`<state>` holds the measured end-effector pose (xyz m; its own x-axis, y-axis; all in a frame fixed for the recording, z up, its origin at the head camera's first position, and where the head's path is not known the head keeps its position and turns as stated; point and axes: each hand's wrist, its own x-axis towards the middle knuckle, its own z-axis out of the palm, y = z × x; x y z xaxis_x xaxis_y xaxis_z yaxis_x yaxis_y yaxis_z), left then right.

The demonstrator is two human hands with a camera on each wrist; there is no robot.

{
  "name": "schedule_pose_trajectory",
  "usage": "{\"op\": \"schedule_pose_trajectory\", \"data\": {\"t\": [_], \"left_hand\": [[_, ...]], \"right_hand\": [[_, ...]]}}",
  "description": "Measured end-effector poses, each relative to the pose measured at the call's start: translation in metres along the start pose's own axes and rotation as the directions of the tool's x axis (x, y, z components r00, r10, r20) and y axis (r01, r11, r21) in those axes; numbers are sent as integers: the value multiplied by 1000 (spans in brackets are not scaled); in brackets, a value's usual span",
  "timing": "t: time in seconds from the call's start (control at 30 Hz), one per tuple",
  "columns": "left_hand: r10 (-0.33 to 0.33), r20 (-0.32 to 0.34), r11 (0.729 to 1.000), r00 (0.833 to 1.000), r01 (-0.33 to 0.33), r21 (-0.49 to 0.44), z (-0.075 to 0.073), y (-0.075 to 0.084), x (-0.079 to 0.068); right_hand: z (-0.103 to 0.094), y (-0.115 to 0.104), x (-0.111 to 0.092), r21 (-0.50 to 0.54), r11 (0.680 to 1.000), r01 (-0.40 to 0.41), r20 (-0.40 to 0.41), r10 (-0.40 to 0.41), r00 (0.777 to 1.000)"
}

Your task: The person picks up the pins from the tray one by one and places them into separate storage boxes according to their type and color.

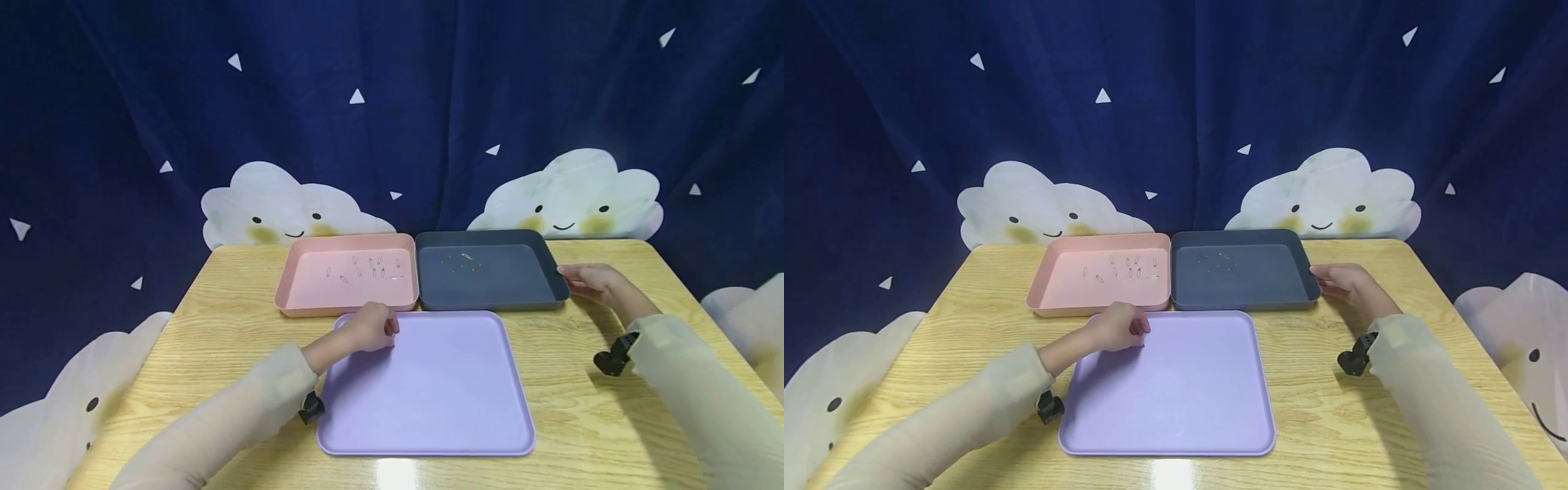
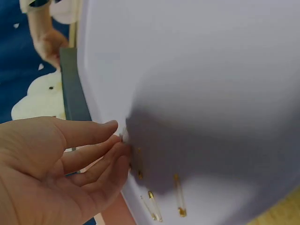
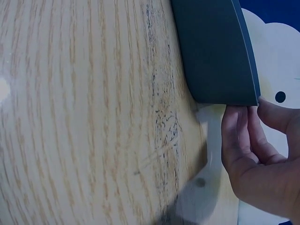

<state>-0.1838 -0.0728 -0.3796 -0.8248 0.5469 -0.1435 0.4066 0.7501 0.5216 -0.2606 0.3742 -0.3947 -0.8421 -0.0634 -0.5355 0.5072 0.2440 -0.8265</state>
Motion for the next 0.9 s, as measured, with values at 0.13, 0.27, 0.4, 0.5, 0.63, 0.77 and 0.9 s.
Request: {"op": "schedule_pose_trajectory", "data": {"t": [0.13, 0.27, 0.4, 0.5, 0.63, 0.77, 0.9], "left_hand": [[52, -24, 998, 998, -51, 37, 6, 1, 1], [86, -17, 995, 996, -85, 42, 12, 5, 3], [148, -4, 988, 989, -147, 56, 15, 10, 5], [192, 8, 979, 981, -192, 69, 18, 13, 7], [130, 19, 989, 991, -131, 75, 19, 16, 10], [22, 17, 995, 1000, -23, 102, 19, 21, 13], [-4, 34, 992, 999, 0, 129, 20, 25, 17]], "right_hand": [[1, 0, -1, -1, 1000, -4, -1, 4, 1000], [1, -1, -2, -9, 1000, -6, -8, 6, 1000], [0, -1, -1, 6, 1000, -3, -2, 3, 1000], [0, 0, 0, 22, 1000, 4, 8, -4, 1000], [0, 0, 1, 20, 1000, 9, 10, -9, 1000], [0, 0, 0, 20, 1000, 7, 7, -8, 1000], [1, -1, -2, 20, 1000, -3, 1, 3, 1000]]}}
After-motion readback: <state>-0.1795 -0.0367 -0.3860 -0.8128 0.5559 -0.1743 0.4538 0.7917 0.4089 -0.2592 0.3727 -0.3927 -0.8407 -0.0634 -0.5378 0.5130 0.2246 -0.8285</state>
